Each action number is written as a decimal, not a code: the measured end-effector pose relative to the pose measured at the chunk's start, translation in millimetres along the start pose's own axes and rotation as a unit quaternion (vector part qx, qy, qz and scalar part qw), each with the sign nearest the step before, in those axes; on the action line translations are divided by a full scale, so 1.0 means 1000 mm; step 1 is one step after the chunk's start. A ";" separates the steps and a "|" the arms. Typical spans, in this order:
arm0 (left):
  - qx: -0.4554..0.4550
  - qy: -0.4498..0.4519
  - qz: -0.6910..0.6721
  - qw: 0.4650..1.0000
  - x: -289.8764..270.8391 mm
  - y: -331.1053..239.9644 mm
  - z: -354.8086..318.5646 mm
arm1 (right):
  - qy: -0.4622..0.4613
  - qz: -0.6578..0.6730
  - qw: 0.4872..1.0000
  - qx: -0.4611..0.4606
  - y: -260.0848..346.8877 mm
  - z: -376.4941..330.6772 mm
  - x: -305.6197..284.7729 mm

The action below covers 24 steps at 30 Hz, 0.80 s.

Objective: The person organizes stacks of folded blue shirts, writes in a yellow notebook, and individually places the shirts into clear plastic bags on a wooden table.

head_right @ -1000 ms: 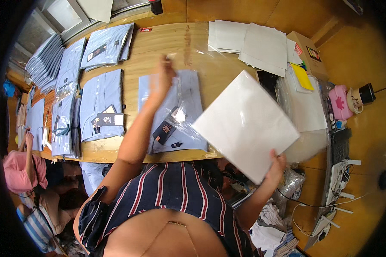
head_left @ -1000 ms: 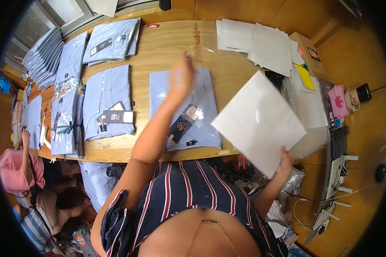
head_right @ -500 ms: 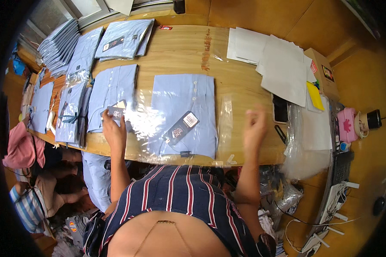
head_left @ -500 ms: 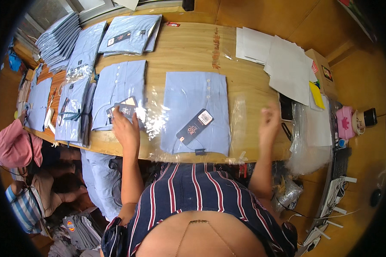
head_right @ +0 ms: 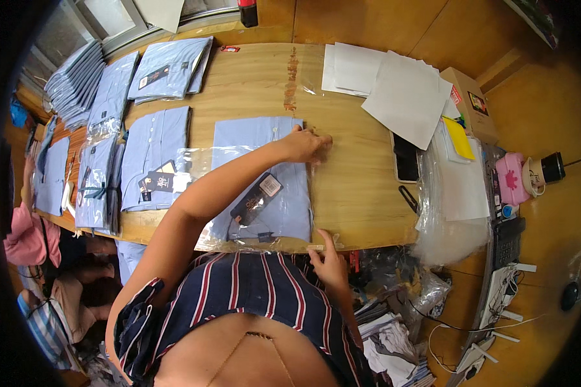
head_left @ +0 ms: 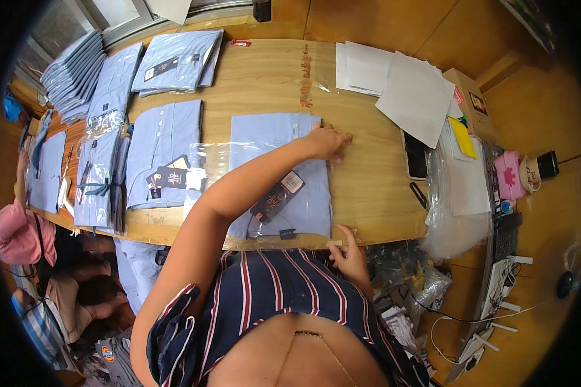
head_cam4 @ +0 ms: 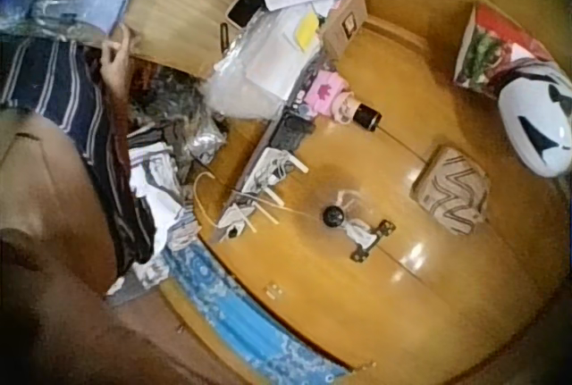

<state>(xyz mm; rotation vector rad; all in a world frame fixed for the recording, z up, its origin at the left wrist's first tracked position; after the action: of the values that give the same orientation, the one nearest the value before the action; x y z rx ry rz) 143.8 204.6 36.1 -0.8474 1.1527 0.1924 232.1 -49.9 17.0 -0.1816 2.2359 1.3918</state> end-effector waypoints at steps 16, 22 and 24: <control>0.116 -0.257 -0.094 0.955 -0.243 -0.044 -0.096 | 0.045 0.276 0.920 -0.275 0.148 0.088 -0.041; 0.031 -0.244 -0.049 0.968 -0.303 -0.020 -0.129 | 0.135 -0.030 0.886 -0.443 0.267 0.104 -0.037; 0.031 -0.240 0.004 0.970 -0.315 -0.010 -0.131 | 0.162 -0.138 0.829 -0.518 0.286 0.123 -0.023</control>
<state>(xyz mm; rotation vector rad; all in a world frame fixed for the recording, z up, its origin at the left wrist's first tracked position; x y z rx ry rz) -80.2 196.5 293.8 -0.6901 0.7042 0.3460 189.8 188.2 214.4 -1.1173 1.3130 2.3617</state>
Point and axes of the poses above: each hand's wrist, its own z-axis towards the middle knuckle, its own x-axis out of the palm, y = z × x, the point moved 2 cm from there along z, towards the middle knuckle, and after that the axes turned 12 degrees about -y, right-handed, at the moved point
